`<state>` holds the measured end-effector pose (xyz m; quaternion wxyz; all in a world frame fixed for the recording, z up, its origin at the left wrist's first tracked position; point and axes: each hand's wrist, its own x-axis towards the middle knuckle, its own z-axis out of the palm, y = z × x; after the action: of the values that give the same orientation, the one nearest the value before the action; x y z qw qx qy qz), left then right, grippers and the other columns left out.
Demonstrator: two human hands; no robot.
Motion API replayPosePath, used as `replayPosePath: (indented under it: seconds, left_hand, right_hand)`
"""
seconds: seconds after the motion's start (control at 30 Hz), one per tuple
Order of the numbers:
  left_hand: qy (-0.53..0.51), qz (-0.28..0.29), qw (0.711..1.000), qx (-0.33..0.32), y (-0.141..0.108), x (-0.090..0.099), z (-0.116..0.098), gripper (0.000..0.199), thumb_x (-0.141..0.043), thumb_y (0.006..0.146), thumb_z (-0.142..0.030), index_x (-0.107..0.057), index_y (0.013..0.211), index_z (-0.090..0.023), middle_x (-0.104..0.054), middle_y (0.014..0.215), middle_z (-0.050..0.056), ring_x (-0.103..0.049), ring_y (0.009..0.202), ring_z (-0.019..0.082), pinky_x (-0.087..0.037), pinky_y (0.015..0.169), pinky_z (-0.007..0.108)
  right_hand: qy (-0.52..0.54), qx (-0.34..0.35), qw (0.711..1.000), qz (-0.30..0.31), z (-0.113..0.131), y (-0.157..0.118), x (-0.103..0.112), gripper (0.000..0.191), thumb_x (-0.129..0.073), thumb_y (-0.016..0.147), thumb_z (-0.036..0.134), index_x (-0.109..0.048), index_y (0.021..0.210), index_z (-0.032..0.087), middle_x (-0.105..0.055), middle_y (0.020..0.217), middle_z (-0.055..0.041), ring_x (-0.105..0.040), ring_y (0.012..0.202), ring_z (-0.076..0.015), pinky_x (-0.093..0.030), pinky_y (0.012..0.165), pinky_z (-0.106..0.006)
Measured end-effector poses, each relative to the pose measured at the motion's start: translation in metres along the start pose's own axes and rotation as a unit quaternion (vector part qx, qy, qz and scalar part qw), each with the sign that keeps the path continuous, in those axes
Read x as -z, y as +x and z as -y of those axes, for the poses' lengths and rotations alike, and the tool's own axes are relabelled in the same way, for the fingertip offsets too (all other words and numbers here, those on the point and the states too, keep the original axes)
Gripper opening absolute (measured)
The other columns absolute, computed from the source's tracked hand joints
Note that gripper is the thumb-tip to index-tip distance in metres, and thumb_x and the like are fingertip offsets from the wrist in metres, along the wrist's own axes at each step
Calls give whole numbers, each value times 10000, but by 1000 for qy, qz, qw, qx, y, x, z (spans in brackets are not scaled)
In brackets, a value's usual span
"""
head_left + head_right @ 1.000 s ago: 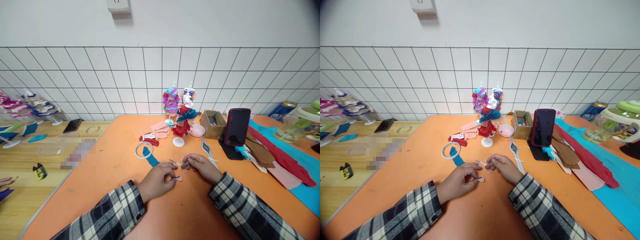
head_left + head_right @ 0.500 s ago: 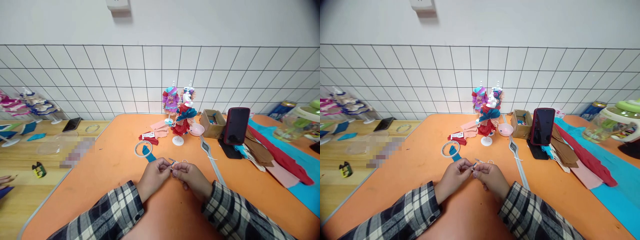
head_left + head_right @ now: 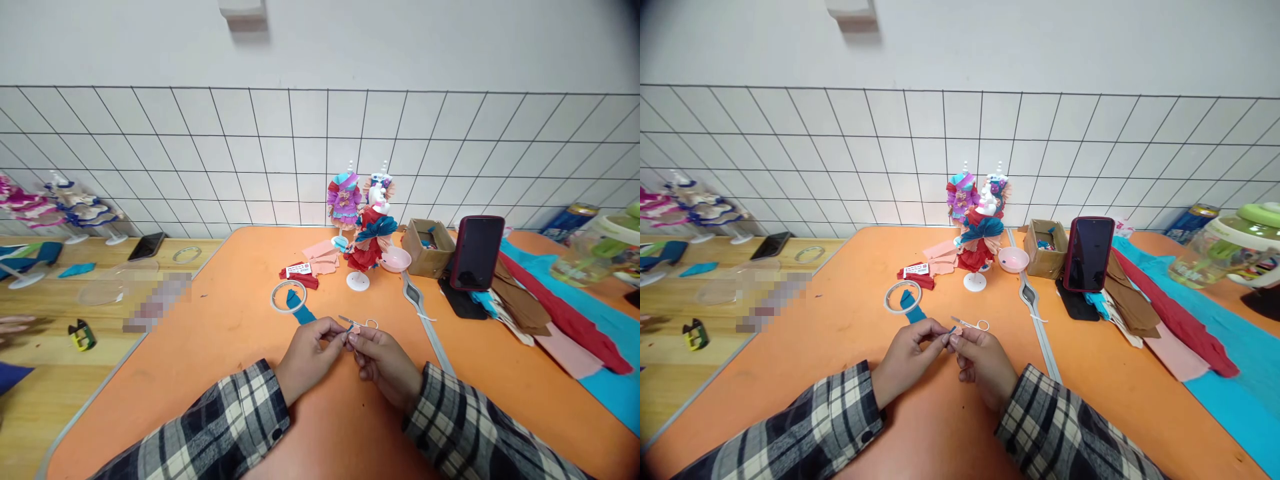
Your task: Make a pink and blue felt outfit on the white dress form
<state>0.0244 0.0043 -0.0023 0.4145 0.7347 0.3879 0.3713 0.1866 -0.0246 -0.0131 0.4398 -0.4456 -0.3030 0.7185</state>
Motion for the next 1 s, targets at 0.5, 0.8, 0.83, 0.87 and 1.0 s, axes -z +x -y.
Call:
replayPosePath:
  seconds: [0.5, 0.8, 0.83, 0.87, 1.0]
  left_hand:
    - [-119, -24, 991, 64, 5, 3, 3, 175, -609, 816, -346, -624, 787, -174, -704, 755, 37, -665, 727, 177, -526, 692, 276]
    - [129, 169, 960, -180, 3, 26, -5, 243, -444, 927, -193, -685, 942, -222, -738, 920, 69, -666, 885, 195, -470, 823, 298]
    - [154, 198, 948, -198, 4, 27, -5, 276, -421, 932, -175, -684, 983, -237, -740, 949, 66, -667, 903, 193, -464, 827, 292]
    - [173, 221, 937, -207, 4, 28, -4, 299, -408, 935, -167, -684, 1012, -253, -741, 966, 61, -670, 910, 191, -460, 822, 283]
    - [243, 263, 907, -221, 7, 27, 0, 298, -410, 965, -214, -694, 1020, -283, -750, 938, 40, -679, 867, 179, -450, 752, 255]
  right_hand:
    - [26, -26, 999, 40, 4, -4, 1, 393, -847, 611, 380, -642, 904, 216, -569, 828, 35, -486, 619, -60, -484, 480, -150]
    - [-120, -31, 987, 105, 15, 6, 31, 472, -828, 613, 336, -560, 983, 214, -618, 751, 37, -587, 630, -108, -492, 473, -193]
    - [-152, -21, 982, 106, 17, 7, 33, 452, -819, 614, 346, -573, 966, 204, -628, 767, 24, -603, 648, -121, -493, 478, -202]
    - [-179, -12, 978, 105, 18, 8, 35, 431, -806, 622, 355, -584, 957, 198, -636, 780, 14, -612, 664, -133, -493, 484, -212]
    - [-303, 75, 947, 78, 20, 9, 35, 257, -723, 692, 267, -607, 908, 189, -664, 763, -4, -618, 687, -144, -505, 594, -262]
